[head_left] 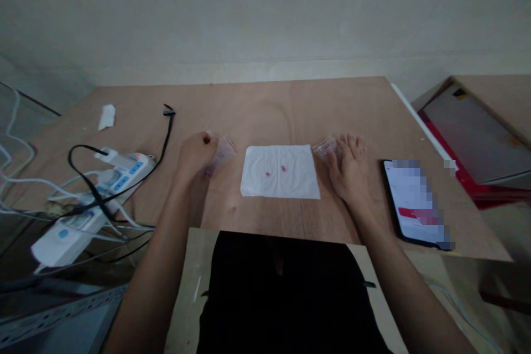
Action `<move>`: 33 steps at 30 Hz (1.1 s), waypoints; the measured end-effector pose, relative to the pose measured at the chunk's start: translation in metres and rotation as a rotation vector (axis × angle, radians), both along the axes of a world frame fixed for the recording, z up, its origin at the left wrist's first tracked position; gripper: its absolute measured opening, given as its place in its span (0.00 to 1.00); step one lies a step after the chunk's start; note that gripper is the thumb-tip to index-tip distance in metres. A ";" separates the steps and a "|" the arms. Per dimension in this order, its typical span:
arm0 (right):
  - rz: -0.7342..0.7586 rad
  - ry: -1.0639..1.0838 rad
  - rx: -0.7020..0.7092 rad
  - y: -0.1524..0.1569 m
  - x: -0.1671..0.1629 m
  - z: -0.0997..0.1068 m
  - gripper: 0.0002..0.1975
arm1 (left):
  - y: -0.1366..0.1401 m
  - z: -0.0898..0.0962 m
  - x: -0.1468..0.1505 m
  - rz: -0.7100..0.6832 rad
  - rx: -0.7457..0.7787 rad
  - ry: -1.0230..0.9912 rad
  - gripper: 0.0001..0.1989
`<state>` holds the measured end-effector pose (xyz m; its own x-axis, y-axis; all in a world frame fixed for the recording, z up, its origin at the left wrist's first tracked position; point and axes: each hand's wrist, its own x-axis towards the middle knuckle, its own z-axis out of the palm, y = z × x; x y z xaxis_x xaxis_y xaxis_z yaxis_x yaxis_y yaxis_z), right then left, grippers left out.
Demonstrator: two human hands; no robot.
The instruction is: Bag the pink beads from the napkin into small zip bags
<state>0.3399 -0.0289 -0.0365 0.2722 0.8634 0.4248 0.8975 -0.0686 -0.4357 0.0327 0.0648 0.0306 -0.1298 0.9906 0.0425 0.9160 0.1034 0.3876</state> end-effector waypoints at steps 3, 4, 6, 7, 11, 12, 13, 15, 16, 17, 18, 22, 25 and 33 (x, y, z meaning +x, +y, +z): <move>0.035 0.094 0.179 -0.007 -0.015 0.020 0.20 | -0.025 0.028 0.002 0.001 0.159 -0.077 0.09; 0.067 0.157 0.225 -0.009 -0.024 0.030 0.18 | -0.035 0.035 0.006 -0.011 0.193 -0.093 0.09; 0.191 0.330 0.251 -0.012 -0.049 0.052 0.16 | -0.054 0.044 0.019 -0.066 0.257 -0.154 0.10; 0.287 0.416 0.255 -0.013 -0.062 0.063 0.15 | -0.063 0.045 0.028 -0.158 0.297 -0.266 0.11; 0.590 0.781 0.102 -0.011 -0.102 0.088 0.12 | -0.087 0.037 0.062 -0.430 0.282 -0.551 0.08; 0.612 0.860 0.079 -0.010 -0.106 0.089 0.12 | -0.089 0.034 0.068 -0.463 0.280 -0.590 0.07; 0.614 0.920 0.067 -0.010 -0.107 0.088 0.12 | -0.091 0.032 0.072 -0.496 0.271 -0.621 0.05; 0.598 0.959 0.039 -0.011 -0.104 0.085 0.12 | -0.093 0.029 0.075 -0.545 0.255 -0.656 0.04; 0.592 0.936 0.021 -0.011 -0.101 0.083 0.11 | -0.093 0.029 0.075 -0.556 0.243 -0.664 0.04; 0.596 0.892 0.001 -0.013 -0.097 0.081 0.11 | -0.093 0.028 0.075 -0.561 0.225 -0.666 0.05; 0.607 0.829 -0.021 -0.014 -0.094 0.080 0.11 | -0.093 0.027 0.074 -0.560 0.208 -0.657 0.07; 0.494 0.427 -0.013 -0.017 -0.086 0.082 0.13 | -0.097 0.026 0.073 -0.474 0.199 -0.526 0.11; 0.297 0.233 0.065 -0.018 -0.083 0.086 0.11 | -0.100 0.028 0.074 -0.365 0.212 -0.434 0.12; 0.729 0.678 0.004 -0.018 -0.072 0.072 0.19 | -0.101 0.040 0.080 -0.335 0.129 -0.583 0.12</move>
<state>0.2684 -0.0465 0.0354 -0.1380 0.9151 0.3788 0.2814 0.4029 -0.8709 0.1123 -0.0366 0.0707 0.1452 0.9731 0.1790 0.5285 -0.2293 0.8174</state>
